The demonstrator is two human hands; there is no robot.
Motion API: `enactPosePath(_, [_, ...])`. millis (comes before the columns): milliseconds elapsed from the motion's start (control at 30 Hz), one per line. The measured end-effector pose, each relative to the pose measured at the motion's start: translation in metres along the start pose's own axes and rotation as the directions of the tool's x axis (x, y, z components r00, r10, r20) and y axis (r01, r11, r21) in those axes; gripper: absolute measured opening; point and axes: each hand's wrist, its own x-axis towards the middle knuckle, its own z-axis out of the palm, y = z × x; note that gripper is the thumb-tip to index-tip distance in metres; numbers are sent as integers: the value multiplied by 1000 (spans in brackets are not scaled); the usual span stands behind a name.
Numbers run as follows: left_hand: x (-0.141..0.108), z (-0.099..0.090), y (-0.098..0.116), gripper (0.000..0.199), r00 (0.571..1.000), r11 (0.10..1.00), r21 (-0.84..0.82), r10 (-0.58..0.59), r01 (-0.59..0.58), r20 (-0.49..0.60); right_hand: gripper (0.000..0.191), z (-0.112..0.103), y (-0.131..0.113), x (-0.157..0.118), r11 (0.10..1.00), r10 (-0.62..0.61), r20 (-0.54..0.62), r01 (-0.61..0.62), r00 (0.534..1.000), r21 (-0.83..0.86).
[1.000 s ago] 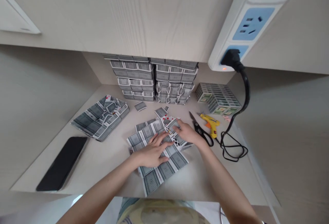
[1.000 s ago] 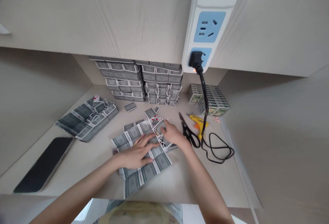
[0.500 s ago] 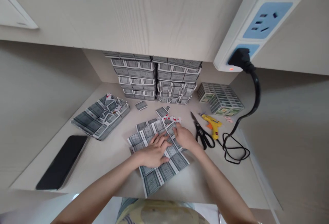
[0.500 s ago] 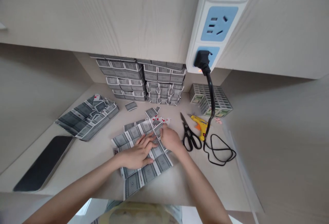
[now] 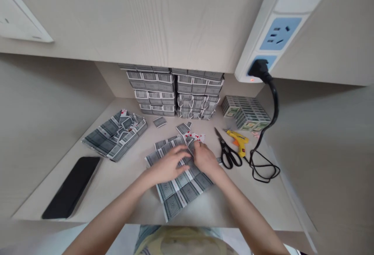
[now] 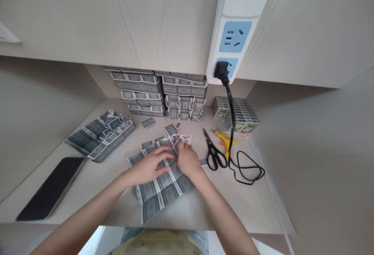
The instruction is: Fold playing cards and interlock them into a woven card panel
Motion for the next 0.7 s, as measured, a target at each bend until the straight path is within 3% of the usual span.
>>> enactPosePath(100, [7, -24, -7, 36, 978, 996, 56, -51, 63, -204, 21, 0, 2, 0, 1000, 4, 8, -4, 1000, 1])
enactPosePath(200, [18, -33, -21, 47, 986, 988, 120, -85, 102, -140, 22, -1, -3, -1, 1000, 26, 37, -26, 999, -9])
enactPosePath(300, [30, -28, -30, 47, 986, 970, 178, -163, 166, -33, 24, -1, -9, -4, 1000, -2, 18, 2, 1000, -8])
enactPosePath(400, [39, -17, -28, 42, 994, 983, 170, -87, 74, 73, 30, 1, -13, -6, 997, -77, -9, 77, 997, 1])
enactPosePath(500, [44, -10, -20, 25, 994, 978, 207, -6, -17, 110, 31, 2, -13, -7, 985, -160, -61, 163, 985, 48])
enactPosePath(633, [38, -15, -13, 15, 994, 972, 234, -62, 38, 95, 18, -6, -6, -10, 932, -210, -157, 246, 965, 264])
enactPosePath(700, [28, -23, -14, 18, 994, 981, 178, -85, 71, 73, 20, -12, 2, -11, 832, -221, -172, 278, 960, 480])
